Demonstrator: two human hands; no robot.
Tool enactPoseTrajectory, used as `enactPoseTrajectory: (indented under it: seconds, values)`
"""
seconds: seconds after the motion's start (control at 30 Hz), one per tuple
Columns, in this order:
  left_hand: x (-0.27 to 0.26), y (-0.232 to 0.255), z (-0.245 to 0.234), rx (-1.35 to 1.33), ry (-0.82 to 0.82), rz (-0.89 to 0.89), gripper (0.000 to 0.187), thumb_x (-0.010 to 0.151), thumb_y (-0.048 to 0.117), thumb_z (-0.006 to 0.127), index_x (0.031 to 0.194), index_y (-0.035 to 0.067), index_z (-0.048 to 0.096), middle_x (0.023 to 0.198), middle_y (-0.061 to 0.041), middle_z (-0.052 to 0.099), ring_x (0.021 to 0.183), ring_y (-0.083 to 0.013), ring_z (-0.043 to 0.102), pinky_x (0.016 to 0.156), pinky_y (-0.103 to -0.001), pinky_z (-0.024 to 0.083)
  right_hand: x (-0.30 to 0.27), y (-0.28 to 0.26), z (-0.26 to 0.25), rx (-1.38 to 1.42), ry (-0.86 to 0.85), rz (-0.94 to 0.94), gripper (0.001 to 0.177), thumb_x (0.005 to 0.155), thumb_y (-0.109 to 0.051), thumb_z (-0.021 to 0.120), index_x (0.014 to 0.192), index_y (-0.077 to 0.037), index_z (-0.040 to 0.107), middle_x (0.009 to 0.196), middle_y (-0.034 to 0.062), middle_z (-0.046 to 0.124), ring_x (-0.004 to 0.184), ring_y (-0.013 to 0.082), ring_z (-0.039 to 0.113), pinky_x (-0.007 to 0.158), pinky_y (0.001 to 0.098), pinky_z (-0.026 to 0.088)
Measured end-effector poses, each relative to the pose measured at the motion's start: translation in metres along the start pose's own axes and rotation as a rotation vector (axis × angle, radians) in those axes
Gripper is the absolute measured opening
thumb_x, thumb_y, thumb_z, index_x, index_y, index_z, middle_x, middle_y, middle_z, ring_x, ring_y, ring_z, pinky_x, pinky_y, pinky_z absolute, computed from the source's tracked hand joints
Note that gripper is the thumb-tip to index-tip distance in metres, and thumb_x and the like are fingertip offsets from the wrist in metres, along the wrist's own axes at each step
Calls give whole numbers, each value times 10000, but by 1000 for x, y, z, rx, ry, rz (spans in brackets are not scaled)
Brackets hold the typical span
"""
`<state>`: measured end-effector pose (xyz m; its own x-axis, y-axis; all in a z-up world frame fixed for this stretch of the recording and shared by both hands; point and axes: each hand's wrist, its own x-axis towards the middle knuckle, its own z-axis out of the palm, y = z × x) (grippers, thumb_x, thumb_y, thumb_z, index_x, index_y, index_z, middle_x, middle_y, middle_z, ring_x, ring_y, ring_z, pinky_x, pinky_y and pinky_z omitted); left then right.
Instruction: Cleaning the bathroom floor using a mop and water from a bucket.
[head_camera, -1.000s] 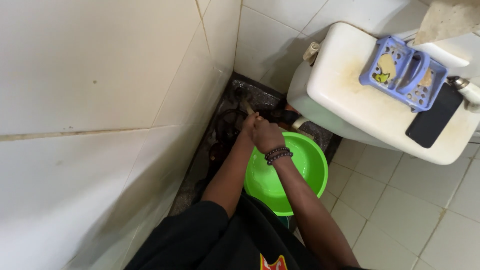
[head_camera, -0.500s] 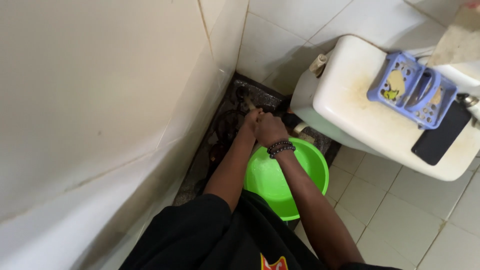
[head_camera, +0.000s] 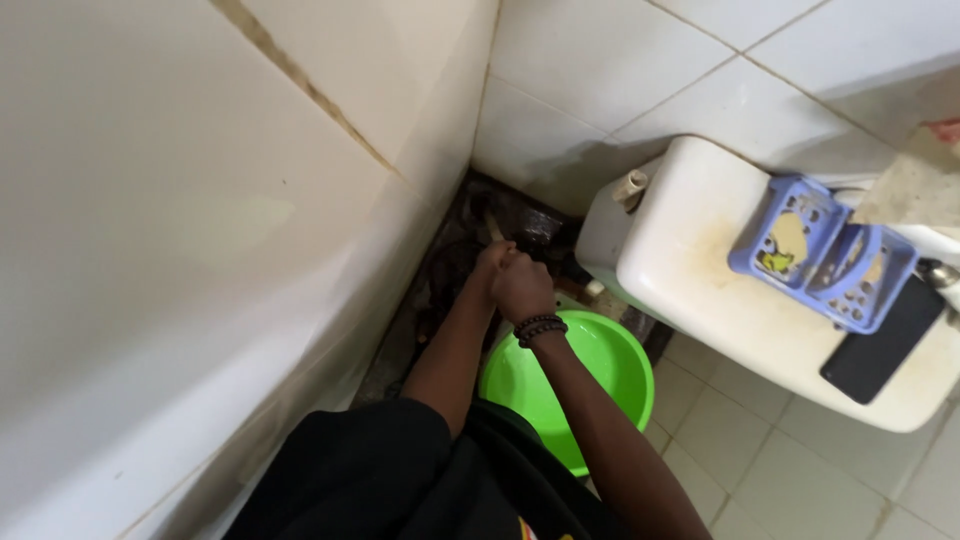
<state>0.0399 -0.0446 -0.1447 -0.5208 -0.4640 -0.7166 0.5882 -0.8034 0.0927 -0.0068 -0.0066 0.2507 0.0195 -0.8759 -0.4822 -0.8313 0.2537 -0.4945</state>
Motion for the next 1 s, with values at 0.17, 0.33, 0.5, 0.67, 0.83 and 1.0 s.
enactPoseTrajectory:
  seconds: [0.17,0.33,0.5,0.67,0.83,1.0]
  values:
    - [-34,10,37,53,180,-11,455,1014,352,616,613,193,473,575,-24,463,434,-173,343,422,-392,349,2,-2,-7,-58,23,29,257,925,-224,598,1009,-30,744,988,286,712,953,455,696,855,523,584]
    - [-71,-14,63,88,357,-30,459,1045,331,562,630,165,454,590,-31,448,467,-174,338,466,-385,329,-30,12,-5,-43,23,-5,255,898,-207,594,1032,-58,752,984,276,720,945,456,694,866,534,571]
    - [-129,-49,108,-66,199,85,457,1022,318,513,596,191,406,529,-2,428,415,-164,310,403,-387,311,-58,47,5,-25,14,-37,259,916,-179,581,1098,-51,714,984,256,716,879,456,709,820,544,579]
    - [-129,-61,101,-126,351,-28,437,1077,305,545,672,149,496,589,-7,520,490,-161,434,474,-354,406,-84,53,8,-91,47,-158,228,932,-201,593,1051,-35,694,931,259,715,846,482,686,794,559,565]
    - [-112,-55,87,-26,395,-101,446,1035,376,558,651,163,481,554,-13,511,455,-164,404,448,-366,375,-83,41,7,-115,53,-140,221,943,-195,594,1041,-16,677,929,264,706,842,470,689,758,534,586]
    - [-158,-24,134,44,472,-25,435,1086,330,533,716,113,604,651,-36,637,546,-171,502,555,-378,450,-51,34,5,-34,48,-90,187,936,-165,590,1007,-27,694,881,272,714,785,425,716,722,511,598]
